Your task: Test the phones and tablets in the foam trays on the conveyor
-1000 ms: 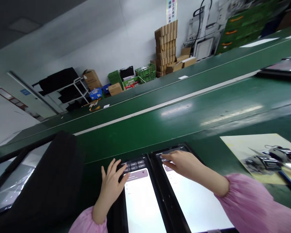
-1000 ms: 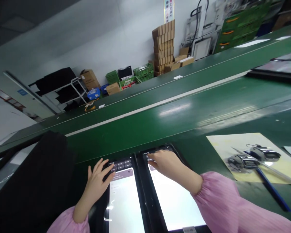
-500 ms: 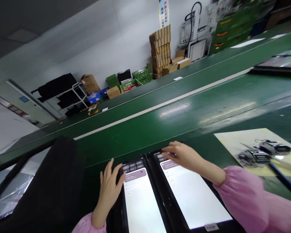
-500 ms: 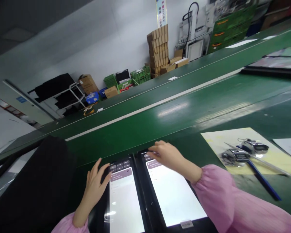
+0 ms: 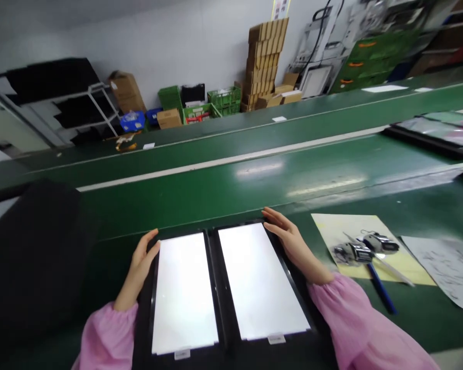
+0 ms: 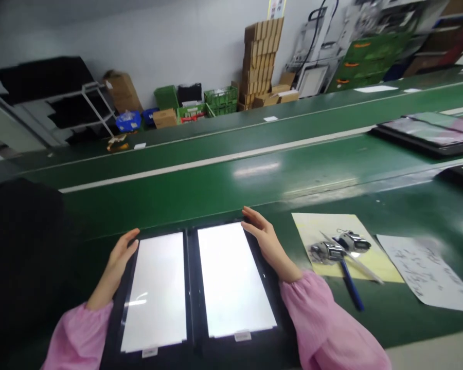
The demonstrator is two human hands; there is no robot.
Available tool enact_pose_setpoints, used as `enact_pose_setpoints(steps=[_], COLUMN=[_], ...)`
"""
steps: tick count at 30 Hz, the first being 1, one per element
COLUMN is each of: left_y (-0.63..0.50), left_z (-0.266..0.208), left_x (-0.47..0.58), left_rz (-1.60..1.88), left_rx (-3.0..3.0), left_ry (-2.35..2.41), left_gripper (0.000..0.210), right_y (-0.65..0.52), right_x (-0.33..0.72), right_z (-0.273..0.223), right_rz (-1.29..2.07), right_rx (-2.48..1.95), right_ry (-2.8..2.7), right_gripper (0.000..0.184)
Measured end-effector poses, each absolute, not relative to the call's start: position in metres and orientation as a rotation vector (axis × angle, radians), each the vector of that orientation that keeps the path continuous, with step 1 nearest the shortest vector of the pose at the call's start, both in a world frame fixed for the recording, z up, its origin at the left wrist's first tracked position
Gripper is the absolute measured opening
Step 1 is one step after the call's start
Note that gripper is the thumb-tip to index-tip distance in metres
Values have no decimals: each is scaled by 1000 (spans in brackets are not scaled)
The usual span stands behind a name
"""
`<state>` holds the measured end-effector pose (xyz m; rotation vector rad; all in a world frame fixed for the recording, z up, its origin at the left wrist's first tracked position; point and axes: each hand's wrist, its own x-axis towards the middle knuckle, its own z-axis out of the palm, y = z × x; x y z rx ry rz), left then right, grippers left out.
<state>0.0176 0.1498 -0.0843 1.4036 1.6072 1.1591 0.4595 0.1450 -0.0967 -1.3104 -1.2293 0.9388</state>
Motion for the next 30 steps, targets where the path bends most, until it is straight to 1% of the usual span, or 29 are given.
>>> enact_pose_setpoints(steps=[4,9,14,20,24,26,27,29,30], left_y=[141,138,136,138,139,139,139,139,139], left_z=[-80,-75,-75,-78,-76,-75,-74,-74,-75], left_x=[14,16,15,10,10,10,11,12,13], left_rz=[1117,1060,1042,1052,1054,1054,1060,1082,1097], left_rx=[1428,1504,1568,1618,1634,1632,1626,1599,1579], left_ry=[1571,1561,1532,1500,1471,1454,1450,1445,1440], left_gripper=[72,71,70,67,65,67,69,72,74], right_y=[140,137,136,138,140,129,118,83,60], right_x=[465,468,469,467,471,473,473,464,456], right_z=[-92,-86,-85,-88,-81,-71,-65,-56,-54], right_rz=[1068,1153,1150,1126,1058,969,925,910,977], right_rx=[-1269,-1232,-1220,-1245,-1271,-1296,-1308,-1320,-1320], right_ry=[-1197,-1211,-1242,-1276,-1272,-1247,-1239,-1298,-1395], right_gripper=[74,77,82,83,87,83,78,63,50])
